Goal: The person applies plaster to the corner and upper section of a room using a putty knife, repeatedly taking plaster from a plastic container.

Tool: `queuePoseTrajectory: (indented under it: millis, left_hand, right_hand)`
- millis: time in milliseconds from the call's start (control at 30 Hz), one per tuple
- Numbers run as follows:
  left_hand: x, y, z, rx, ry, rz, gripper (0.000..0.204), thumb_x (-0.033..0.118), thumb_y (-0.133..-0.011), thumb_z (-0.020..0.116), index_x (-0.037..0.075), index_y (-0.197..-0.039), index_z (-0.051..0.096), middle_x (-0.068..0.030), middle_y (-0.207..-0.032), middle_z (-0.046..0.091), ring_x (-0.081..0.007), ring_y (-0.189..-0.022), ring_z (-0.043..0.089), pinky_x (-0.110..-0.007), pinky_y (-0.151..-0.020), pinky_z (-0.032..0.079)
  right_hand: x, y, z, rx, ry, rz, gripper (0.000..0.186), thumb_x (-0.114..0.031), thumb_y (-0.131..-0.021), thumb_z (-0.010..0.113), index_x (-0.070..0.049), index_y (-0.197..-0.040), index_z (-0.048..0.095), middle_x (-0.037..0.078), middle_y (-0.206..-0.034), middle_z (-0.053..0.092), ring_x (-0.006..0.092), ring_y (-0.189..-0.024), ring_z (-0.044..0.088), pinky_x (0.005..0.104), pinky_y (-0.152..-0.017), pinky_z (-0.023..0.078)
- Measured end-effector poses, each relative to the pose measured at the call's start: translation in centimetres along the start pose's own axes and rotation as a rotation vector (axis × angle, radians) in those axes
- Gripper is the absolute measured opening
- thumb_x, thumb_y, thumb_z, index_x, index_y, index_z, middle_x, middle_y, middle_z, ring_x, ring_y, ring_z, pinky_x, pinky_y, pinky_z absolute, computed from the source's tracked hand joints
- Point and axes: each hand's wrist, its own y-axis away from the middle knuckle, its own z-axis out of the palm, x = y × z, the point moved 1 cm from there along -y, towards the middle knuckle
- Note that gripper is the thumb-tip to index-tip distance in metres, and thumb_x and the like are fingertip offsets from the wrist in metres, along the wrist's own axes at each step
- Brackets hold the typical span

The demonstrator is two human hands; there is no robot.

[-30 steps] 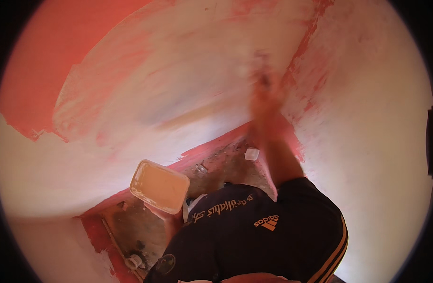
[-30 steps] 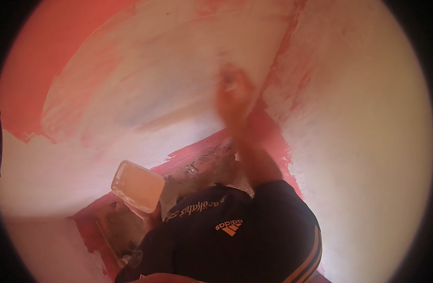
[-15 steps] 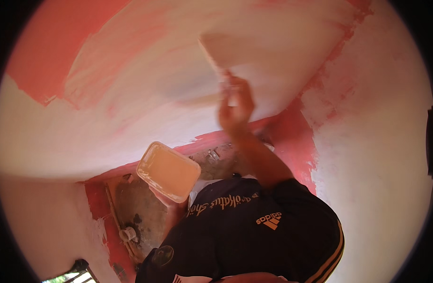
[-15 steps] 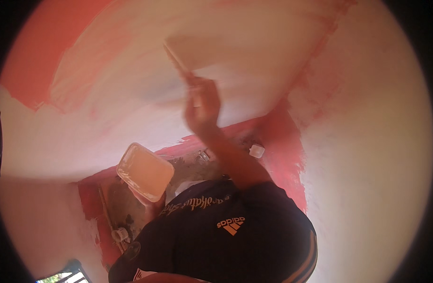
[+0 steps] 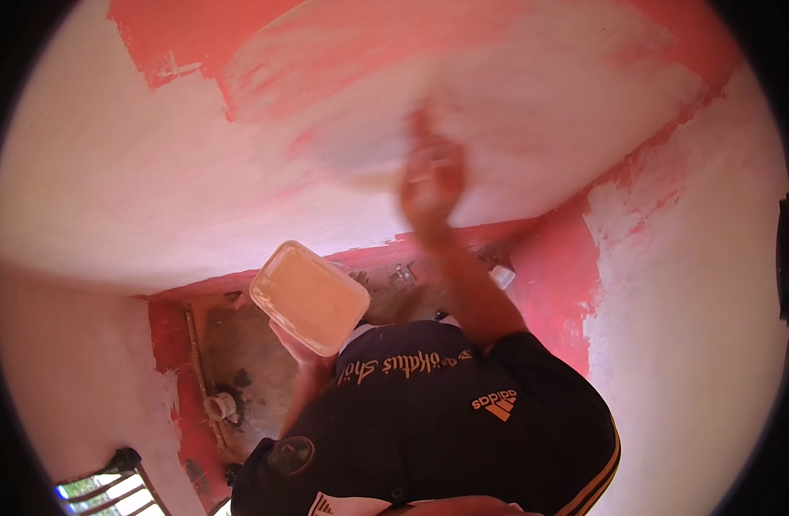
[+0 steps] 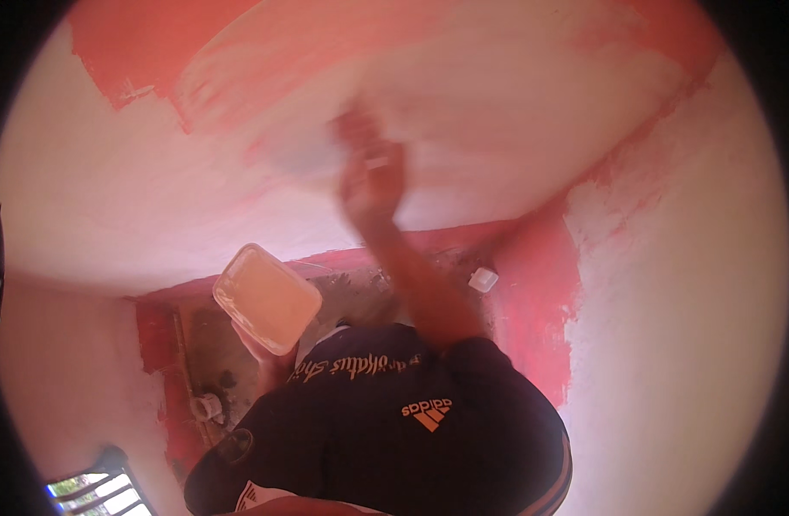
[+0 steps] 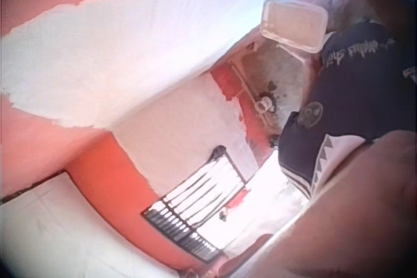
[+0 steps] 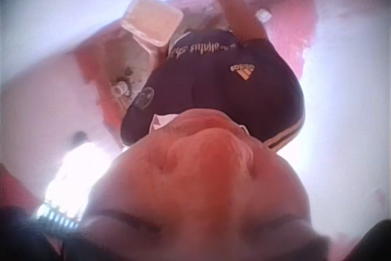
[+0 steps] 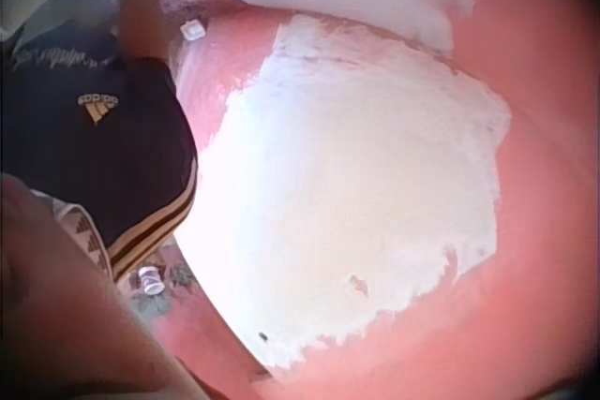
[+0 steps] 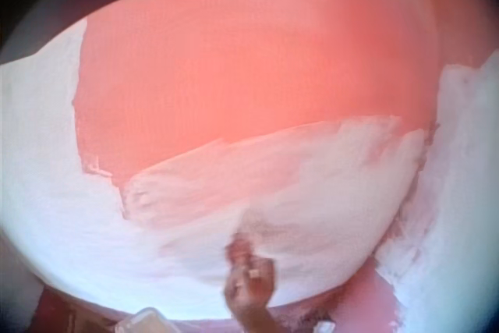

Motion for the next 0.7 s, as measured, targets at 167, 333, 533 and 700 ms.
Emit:
queuePoseTrajectory:
  millis: [167,333,533,700]
  left_hand:
    - [1.6,0.7,3.0,0.098,0.331,-0.126,0.053,0.047,-0.105,0.032,0.007,-0.136,0.048,-0.0096,-0.125,0.060,-0.0254,-0.109,0.063,-0.041,-0.088,0.056]
    - [1.2,0.5,2.0,0.093,0.353,-0.125,0.053,0.047,-0.105,0.033,0.006,-0.136,0.048,-0.0094,-0.124,0.060,-0.0252,-0.107,0.064,-0.041,-0.087,0.056]
    - [0.8,0.1,-0.6,-0.026,0.169,-0.222,0.058,0.052,-0.100,0.034,0.010,-0.136,0.049,-0.0062,-0.130,0.056,-0.0266,-0.119,0.058,-0.043,-0.099,0.050]
    - [1.0,0.7,-0.8,0.060,0.347,-0.255,0.058,0.055,-0.099,0.034,0.012,-0.135,0.050,-0.0054,-0.130,0.056,-0.0257,-0.120,0.056,-0.042,-0.099,0.049]
  right_hand:
    - [-3.5,3.8,-0.7,-0.129,-0.256,-0.017,0.039,0.010,-0.081,0.057,0.001,-0.118,0.066,0.015,-0.095,0.064,0.0320,-0.083,0.060,0.0393,-0.069,0.052]
    - [7.7,-4.3,-11.3,0.413,-0.037,0.264,0.016,-0.007,-0.098,0.054,0.004,-0.098,0.065,0.013,-0.093,0.062,0.0234,-0.085,0.064,0.0319,-0.072,0.052]
    - [8.5,-2.2,-7.7,0.261,0.265,0.180,0.010,-0.002,-0.091,0.060,0.003,-0.098,0.064,0.011,-0.087,0.061,0.0253,-0.076,0.059,0.0373,-0.072,0.049]
    - [-6.1,5.9,-1.1,-0.114,-0.153,0.059,0.021,0.010,-0.085,0.061,0.002,-0.102,0.069,0.022,-0.106,0.065,0.0350,-0.088,0.064,0.0400,-0.076,0.052]
